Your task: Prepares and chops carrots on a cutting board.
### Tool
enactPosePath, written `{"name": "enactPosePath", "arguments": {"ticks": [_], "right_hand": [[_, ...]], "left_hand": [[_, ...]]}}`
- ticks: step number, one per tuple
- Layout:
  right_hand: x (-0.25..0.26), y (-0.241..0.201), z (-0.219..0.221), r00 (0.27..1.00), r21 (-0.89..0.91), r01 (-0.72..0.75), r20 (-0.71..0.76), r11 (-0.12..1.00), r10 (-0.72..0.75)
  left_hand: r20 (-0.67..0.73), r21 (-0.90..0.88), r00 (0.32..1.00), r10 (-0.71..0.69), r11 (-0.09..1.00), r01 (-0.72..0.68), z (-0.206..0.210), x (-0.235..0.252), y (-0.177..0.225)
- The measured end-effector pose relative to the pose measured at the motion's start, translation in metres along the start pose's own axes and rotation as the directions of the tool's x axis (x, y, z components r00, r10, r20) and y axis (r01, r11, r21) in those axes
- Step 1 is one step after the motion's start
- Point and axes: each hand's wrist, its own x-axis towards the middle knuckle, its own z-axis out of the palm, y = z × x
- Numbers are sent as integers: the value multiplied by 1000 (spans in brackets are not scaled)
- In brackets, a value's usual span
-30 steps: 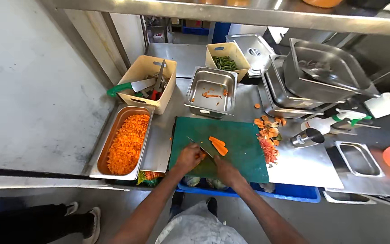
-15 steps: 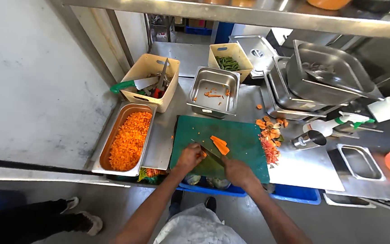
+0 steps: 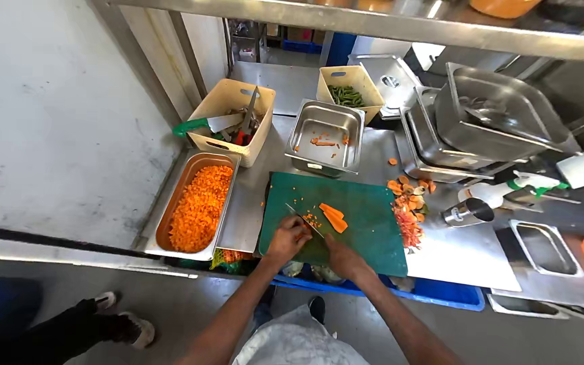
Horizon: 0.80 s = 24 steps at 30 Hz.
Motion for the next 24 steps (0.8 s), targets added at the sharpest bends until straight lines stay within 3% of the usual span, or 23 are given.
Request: {"name": "enactPosePath", "arguments": {"ticks": [4,10,13,17,21,24], "right_hand": [[1,1,0,1000,4,-12,7,1000,12],[-26,-1,-23,997,-106,-43,-62,993,36],[-42,-6,-37,997,-176,-58,-59,983,48],[-3,0,-9,997,-72,10,-76,997,-16],[-35,0,-41,999,-137,-7,-37,991,2],[-16,-2,-21,998,-100,10,-57,995,-16]], "left_hand": [[-48,27,998,-46,999,47,-2,-7,2],[268,127,952,-150,985,119,-22,20,22],[335,138,927,-166,982,127,-26,26,23],[302,126,947,-112,989,77,-23,25,18],[295,112,946,-137,988,108,-25,22,19],[280,117,946,-161,984,133,-23,20,20]]}}
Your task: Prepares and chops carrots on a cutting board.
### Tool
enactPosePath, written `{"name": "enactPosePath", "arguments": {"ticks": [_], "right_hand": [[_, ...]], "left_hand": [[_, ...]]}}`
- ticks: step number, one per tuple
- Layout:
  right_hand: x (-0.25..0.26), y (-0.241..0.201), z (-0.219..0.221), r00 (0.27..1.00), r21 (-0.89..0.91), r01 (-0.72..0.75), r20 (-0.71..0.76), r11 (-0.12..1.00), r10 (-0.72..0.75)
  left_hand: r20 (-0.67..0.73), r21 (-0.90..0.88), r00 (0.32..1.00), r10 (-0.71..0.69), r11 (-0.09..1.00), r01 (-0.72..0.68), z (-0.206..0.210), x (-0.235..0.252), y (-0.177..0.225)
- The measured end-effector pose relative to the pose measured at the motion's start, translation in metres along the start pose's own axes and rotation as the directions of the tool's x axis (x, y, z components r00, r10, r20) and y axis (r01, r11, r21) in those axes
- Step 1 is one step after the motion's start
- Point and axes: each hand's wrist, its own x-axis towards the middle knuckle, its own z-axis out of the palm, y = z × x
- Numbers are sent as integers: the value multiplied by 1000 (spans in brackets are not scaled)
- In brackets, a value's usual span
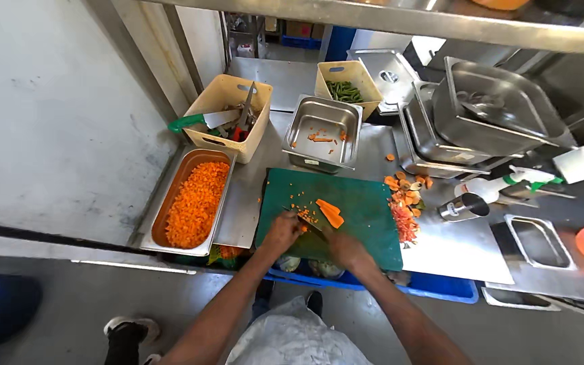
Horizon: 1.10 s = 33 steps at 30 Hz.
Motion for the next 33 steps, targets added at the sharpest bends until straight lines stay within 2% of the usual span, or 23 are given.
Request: {"name": "enactPosePath", "arguments": {"ticks": [2,6,11,15,19,22,24,26,28,31,33], "right_hand": [[18,2,11,999,30,34,5,999,-34],[-6,15,-20,998,-44,64,29,997,-63],[24,6,10,996,49,67,50,997,-70],[1,17,-18,994,-9,81,72,997,-80],[24,9,18,991,91,78,101,993,-87],[28,5,23,993,93,67,95,993,-76],[28,6,24,993,100,72,82,992,-80],[28,6,24,994,94,66,81,993,-74],[25,6,22,995,79,61,80,995,-67],[4,5,-1,999,-3,39,25,999,-39],[-13,3,-20,1000,-66,15,17,998,-13]], "left_hand": [[19,-6,1000,-16,1000,16,-1,1,2],[-6,-14,1000,-1,1000,1,-1,0,-1],[-78,-44,996,41,998,-45,6,-3,-6],[-129,-44,988,82,995,-89,10,-7,-12],[-201,-25,968,151,987,-160,18,-10,-18],[-262,-18,947,187,980,-198,22,-17,-24],[-280,-42,946,162,983,-181,21,-24,-25],[-259,-27,956,139,988,-151,20,-27,-23],[-182,2,977,114,993,-116,17,-26,-21],[-30,13,997,68,998,-68,2,-15,-14],[-6,2,999,54,999,-54,-2,-12,-12]]}}
